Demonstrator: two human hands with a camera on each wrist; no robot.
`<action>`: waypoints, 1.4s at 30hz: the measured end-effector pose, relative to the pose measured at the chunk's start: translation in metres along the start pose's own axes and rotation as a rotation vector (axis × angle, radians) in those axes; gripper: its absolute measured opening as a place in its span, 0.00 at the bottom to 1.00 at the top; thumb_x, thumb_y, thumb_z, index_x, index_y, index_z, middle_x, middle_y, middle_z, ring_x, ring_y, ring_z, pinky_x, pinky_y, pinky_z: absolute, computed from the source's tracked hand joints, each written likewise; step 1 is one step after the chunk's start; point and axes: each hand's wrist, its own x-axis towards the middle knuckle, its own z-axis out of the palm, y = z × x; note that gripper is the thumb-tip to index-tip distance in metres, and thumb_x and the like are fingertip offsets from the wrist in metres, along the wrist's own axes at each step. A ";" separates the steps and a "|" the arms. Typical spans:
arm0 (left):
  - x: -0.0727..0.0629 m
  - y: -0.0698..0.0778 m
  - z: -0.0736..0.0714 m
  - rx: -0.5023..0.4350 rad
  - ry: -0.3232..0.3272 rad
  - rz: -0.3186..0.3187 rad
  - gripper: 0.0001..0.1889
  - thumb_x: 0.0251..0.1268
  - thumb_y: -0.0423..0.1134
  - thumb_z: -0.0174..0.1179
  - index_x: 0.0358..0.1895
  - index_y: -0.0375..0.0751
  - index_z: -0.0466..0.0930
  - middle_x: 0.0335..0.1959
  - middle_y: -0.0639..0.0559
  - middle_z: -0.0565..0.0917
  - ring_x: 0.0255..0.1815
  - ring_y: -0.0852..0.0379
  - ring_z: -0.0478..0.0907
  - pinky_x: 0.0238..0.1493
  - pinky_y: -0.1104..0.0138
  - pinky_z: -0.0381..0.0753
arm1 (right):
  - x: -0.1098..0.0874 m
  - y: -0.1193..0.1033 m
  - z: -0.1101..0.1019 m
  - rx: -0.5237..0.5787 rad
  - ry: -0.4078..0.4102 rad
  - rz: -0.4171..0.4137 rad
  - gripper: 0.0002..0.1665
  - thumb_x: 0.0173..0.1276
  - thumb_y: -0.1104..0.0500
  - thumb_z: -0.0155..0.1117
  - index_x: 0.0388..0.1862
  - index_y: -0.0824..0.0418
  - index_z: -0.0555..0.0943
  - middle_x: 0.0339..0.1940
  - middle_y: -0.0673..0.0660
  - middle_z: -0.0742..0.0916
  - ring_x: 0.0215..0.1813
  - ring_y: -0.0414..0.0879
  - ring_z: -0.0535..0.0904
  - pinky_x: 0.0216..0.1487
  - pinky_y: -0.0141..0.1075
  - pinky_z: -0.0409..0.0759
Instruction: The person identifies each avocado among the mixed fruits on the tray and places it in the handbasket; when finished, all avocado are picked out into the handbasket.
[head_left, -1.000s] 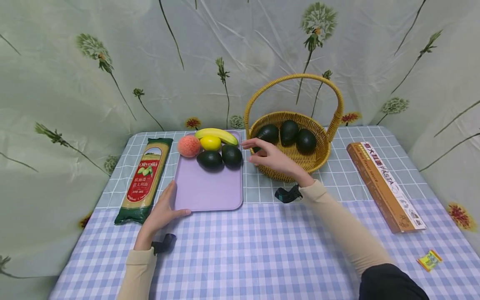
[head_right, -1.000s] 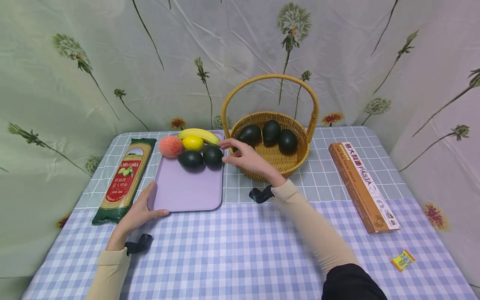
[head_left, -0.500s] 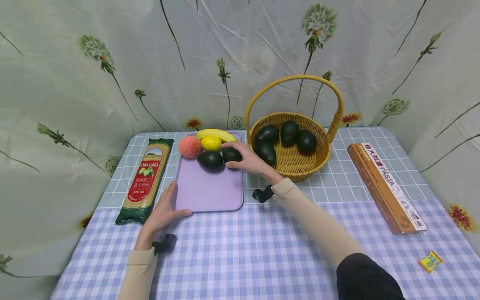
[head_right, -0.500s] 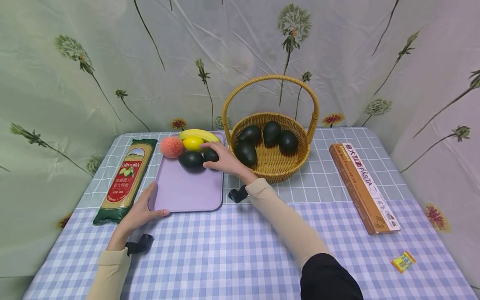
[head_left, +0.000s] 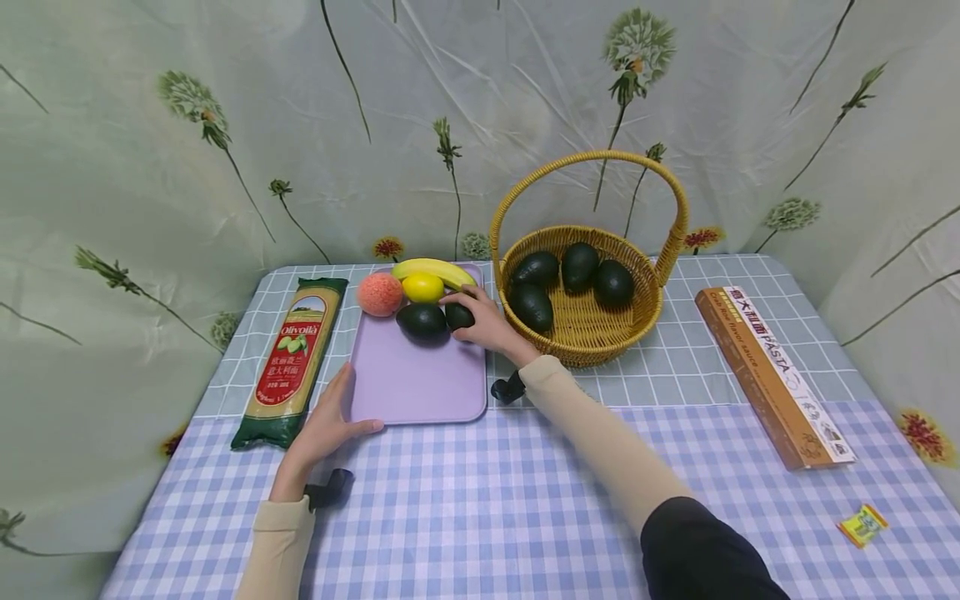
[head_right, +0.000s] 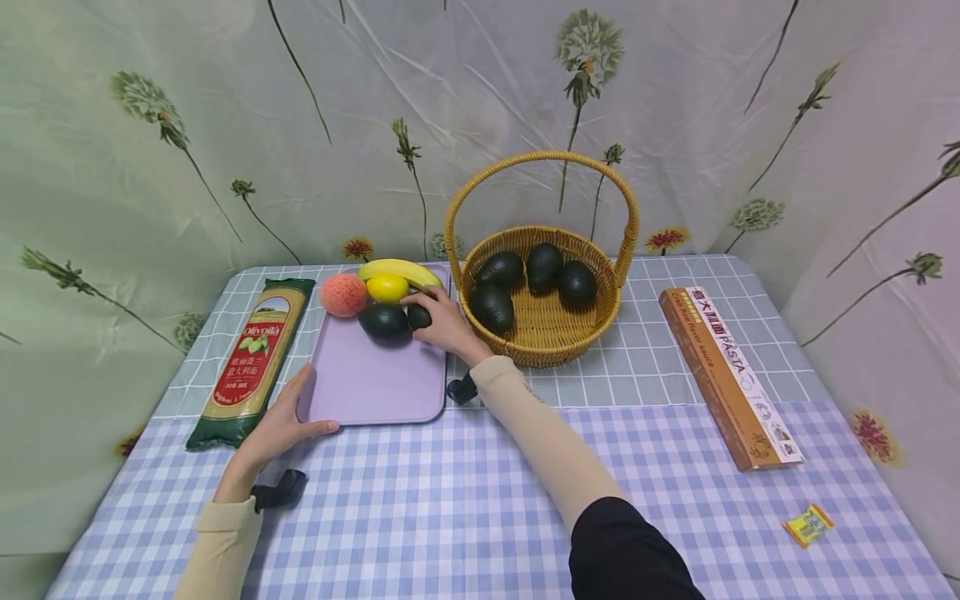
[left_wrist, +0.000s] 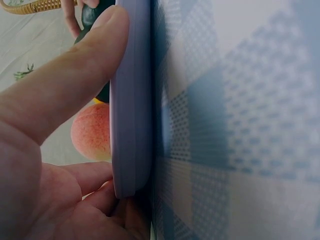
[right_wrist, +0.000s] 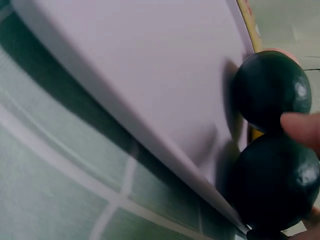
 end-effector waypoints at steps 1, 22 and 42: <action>0.000 0.000 0.000 0.000 -0.001 -0.002 0.61 0.49 0.48 0.73 0.75 0.31 0.35 0.75 0.30 0.40 0.74 0.33 0.37 0.69 0.39 0.41 | 0.000 0.000 0.001 -0.002 0.008 0.005 0.30 0.60 0.66 0.66 0.63 0.54 0.75 0.74 0.64 0.59 0.71 0.62 0.56 0.66 0.54 0.62; 0.000 -0.001 0.000 -0.008 -0.004 -0.004 0.62 0.49 0.47 0.74 0.75 0.32 0.34 0.75 0.30 0.39 0.74 0.33 0.37 0.69 0.39 0.40 | -0.032 -0.026 -0.033 0.157 0.144 -0.160 0.29 0.60 0.64 0.68 0.61 0.56 0.77 0.70 0.60 0.68 0.69 0.52 0.63 0.65 0.49 0.65; 0.001 -0.001 0.001 -0.008 -0.003 -0.004 0.62 0.49 0.46 0.74 0.75 0.32 0.34 0.75 0.30 0.39 0.74 0.32 0.37 0.69 0.39 0.41 | -0.096 0.034 -0.127 0.338 0.175 -0.025 0.32 0.64 0.66 0.64 0.67 0.64 0.69 0.68 0.63 0.67 0.57 0.60 0.72 0.55 0.48 0.72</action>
